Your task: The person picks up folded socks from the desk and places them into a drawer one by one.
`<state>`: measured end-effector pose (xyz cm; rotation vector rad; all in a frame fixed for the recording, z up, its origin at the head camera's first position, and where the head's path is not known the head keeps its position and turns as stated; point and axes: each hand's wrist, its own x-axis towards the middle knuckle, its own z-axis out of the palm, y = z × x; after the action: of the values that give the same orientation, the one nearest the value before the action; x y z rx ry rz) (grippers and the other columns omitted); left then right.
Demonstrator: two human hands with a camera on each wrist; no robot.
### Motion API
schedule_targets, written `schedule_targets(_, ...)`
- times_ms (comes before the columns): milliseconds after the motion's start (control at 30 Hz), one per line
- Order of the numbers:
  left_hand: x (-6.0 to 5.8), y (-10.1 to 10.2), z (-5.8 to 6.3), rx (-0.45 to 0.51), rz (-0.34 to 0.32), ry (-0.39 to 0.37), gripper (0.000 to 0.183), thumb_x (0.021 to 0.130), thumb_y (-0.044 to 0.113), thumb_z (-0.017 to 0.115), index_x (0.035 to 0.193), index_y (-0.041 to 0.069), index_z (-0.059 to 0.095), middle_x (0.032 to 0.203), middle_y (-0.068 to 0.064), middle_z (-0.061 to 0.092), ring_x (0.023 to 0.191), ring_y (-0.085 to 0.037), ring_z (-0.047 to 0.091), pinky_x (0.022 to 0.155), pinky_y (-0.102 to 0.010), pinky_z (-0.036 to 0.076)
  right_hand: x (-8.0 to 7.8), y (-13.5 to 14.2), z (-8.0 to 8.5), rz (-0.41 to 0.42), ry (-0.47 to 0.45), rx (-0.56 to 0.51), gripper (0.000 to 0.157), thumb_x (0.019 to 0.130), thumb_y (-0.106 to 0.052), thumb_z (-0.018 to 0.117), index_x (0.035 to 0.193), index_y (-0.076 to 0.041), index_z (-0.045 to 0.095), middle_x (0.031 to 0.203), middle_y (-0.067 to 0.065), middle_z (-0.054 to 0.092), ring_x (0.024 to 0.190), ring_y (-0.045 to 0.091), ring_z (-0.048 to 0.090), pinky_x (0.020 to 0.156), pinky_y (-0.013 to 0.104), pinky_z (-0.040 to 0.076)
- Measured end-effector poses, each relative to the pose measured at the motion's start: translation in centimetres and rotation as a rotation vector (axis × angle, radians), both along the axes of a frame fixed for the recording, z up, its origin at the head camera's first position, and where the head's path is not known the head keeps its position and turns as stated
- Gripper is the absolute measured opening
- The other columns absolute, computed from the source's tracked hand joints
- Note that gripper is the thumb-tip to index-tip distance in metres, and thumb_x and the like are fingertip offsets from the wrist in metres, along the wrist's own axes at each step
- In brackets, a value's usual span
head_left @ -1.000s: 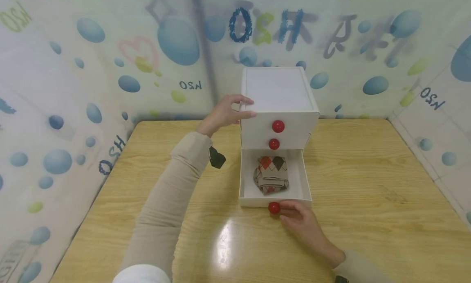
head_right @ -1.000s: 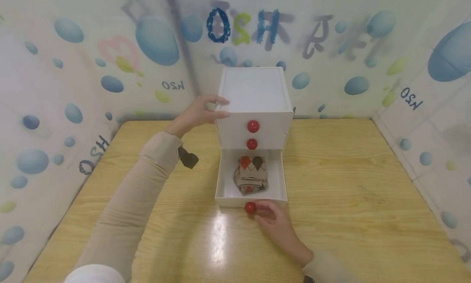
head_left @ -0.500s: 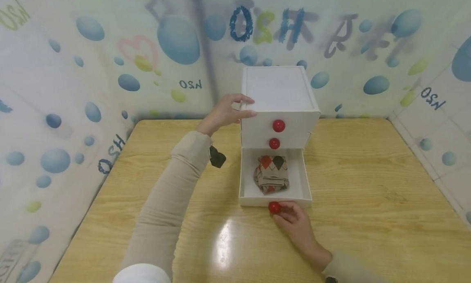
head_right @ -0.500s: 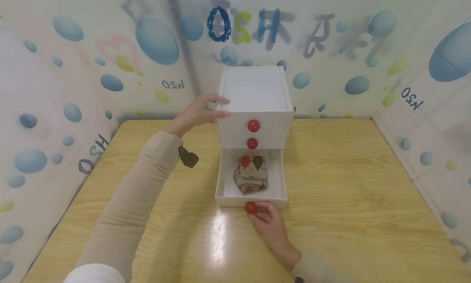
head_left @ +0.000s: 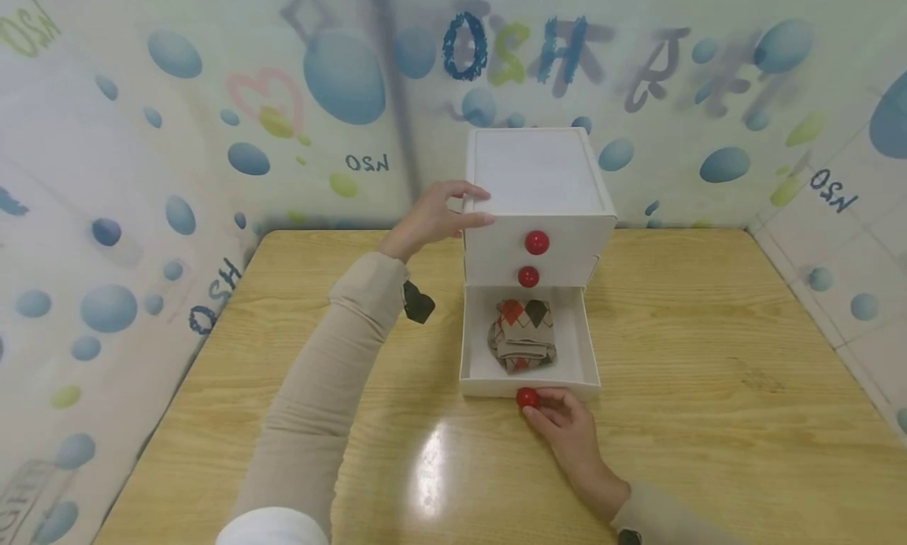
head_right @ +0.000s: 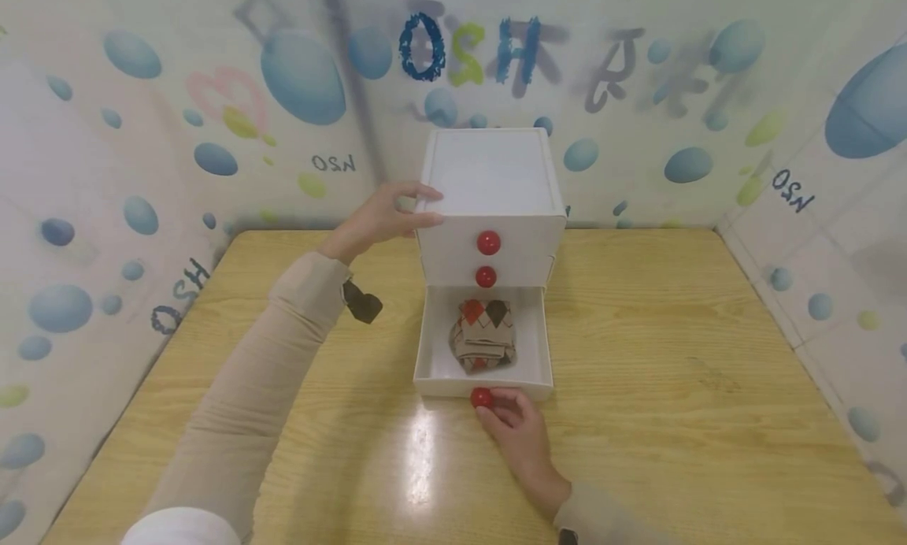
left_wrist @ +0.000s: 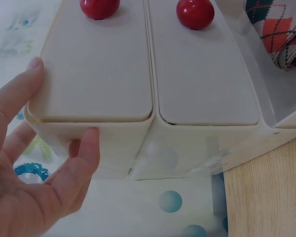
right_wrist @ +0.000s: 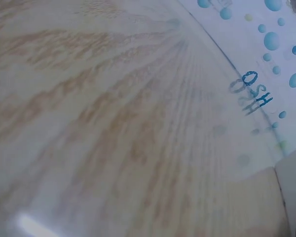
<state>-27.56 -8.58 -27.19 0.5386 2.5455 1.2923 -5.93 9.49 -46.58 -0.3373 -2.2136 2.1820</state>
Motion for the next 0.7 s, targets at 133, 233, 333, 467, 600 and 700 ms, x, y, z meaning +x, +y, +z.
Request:
schedule_targets(133,0.0,-0.1,0.0,0.000,0.001,-0.001,0.046,0.077,0.031,0.068,0.118,0.017,0.055,0.124,-0.004,0.044,0.101,-0.017,0.049,0.069,-0.025,0.050,-0.2,-0.1,0.1,-0.007,0.007,0.012,0.032,0.073,0.005,0.066,0.102,0.006,0.053,0.105,0.019,0.055,0.080,0.010,0.060,0.073,0.021,0.049)
schedule_targets(233,-0.1,-0.1,0.0,0.000,0.001,-0.007,0.046,0.077,0.032,0.068,0.118,0.017,0.055,0.125,-0.003,0.044,0.101,-0.016,0.049,0.070,-0.025,0.050,-0.5,-0.1,0.1,-0.015,0.016,0.009,0.031,0.074,0.006,0.066,0.102,0.006,0.054,0.104,0.018,0.055,0.080,0.010,0.060,0.073,0.021,0.049)
schedule_targets(333,-0.1,-0.1,0.0,0.001,0.001,-0.012,0.045,0.077,0.032,0.068,0.118,0.017,0.055,0.125,-0.002,0.044,0.102,-0.016,0.048,0.071,-0.026,0.050,-1.0,0.0,0.2,-0.020,0.022,-0.013,0.030,0.074,0.006,0.065,0.102,0.006,0.053,0.104,0.017,0.055,0.080,0.011,0.060,0.072,0.022,0.050)
schedule_targets(467,-0.2,-0.1,0.0,0.003,-0.004,-0.009,0.046,0.077,0.031,0.068,0.118,0.017,0.055,0.126,-0.002,0.043,0.104,-0.016,0.047,0.075,-0.030,0.050,-1.8,0.2,0.3,-0.021,0.037,-0.028,0.030,0.075,0.005,0.065,0.103,0.008,0.052,0.103,0.018,0.055,0.081,0.011,0.059,0.071,0.021,0.049)
schedule_targets(600,-0.2,-0.1,0.1,0.005,-0.010,-0.012,0.046,0.078,0.031,0.068,0.119,0.016,0.055,0.126,-0.002,0.043,0.105,-0.016,0.046,0.076,-0.032,0.050,-2.9,0.4,0.6,-0.027,0.053,0.002,0.031,0.075,0.005,0.065,0.102,0.010,0.052,0.103,0.020,0.055,0.080,0.009,0.058,0.072,0.019,0.048)
schedule_targets(700,-0.1,-0.1,0.1,0.004,-0.011,-0.013,0.045,0.078,0.031,0.068,0.118,0.016,0.055,0.126,-0.002,0.044,0.104,-0.016,0.047,0.075,-0.031,0.050,-3.7,0.6,0.7,-0.034,0.048,0.026,0.030,0.075,0.005,0.065,0.102,0.009,0.052,0.103,0.019,0.055,0.080,0.009,0.058,0.073,0.018,0.048)
